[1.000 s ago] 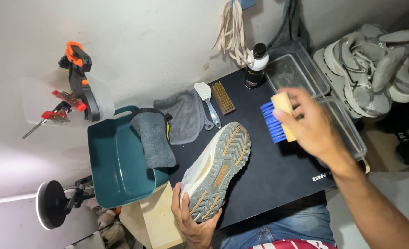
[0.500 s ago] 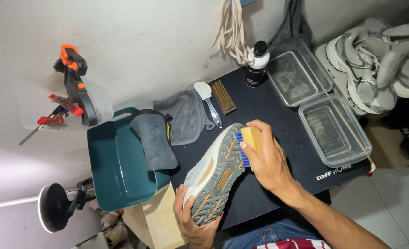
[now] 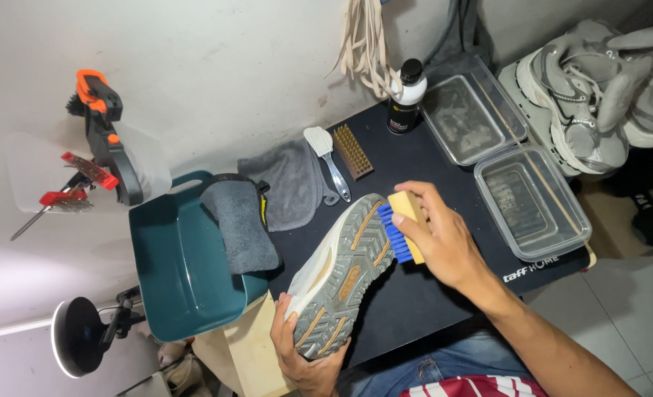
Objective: The person scrubs the sole of a sneaker using a blue brush. They hold the shoe with one hand and scrub the tread pattern and edges with the other hand, focusing on the bottom surface throughout the clip.
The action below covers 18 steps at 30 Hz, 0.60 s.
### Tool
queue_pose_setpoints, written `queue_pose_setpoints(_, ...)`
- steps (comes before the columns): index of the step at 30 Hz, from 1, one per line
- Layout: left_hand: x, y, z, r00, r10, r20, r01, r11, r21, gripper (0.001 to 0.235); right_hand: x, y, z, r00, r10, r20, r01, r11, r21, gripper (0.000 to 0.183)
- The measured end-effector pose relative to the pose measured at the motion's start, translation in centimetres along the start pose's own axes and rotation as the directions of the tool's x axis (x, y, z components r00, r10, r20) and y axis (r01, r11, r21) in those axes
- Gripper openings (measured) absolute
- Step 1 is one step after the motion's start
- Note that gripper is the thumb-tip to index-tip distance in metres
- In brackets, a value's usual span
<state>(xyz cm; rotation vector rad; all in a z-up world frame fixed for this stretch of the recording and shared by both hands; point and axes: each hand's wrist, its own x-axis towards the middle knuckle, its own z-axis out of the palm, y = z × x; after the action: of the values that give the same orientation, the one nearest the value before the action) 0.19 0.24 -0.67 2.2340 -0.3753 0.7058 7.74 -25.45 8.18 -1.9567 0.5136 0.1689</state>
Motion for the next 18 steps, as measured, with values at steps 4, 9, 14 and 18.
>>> queue_pose_setpoints(4,0.5,-0.1,-0.2,0.995,-0.098,-0.035,0.091,0.983,-0.159,0.093,2.4,0.8,-1.2,0.977,-0.144,-0.155,0.155,0.986,0.059,0.050)
queue_pose_setpoints(9,0.4,-0.4,-0.5,0.992,-0.121,-0.025,0.109,0.949,-0.294,0.096,3.8,1.6,-1.2,0.973,-0.219,-0.075,0.226,0.968,0.105,0.049)
queue_pose_setpoints(14,0.6,-0.2,-0.5,0.995,-0.094,0.026,0.097,0.972,-0.212,0.097,3.1,3.1,0.4,0.972,-0.229,-0.057,0.223,0.969,-0.104,0.052)
queue_pose_setpoints(18,0.5,-0.4,-0.2,0.993,-0.114,0.008,0.112,0.965,-0.235,0.097,0.8,4.1,0.9,0.976,-0.164,-0.142,0.129,0.965,-0.228,0.053)
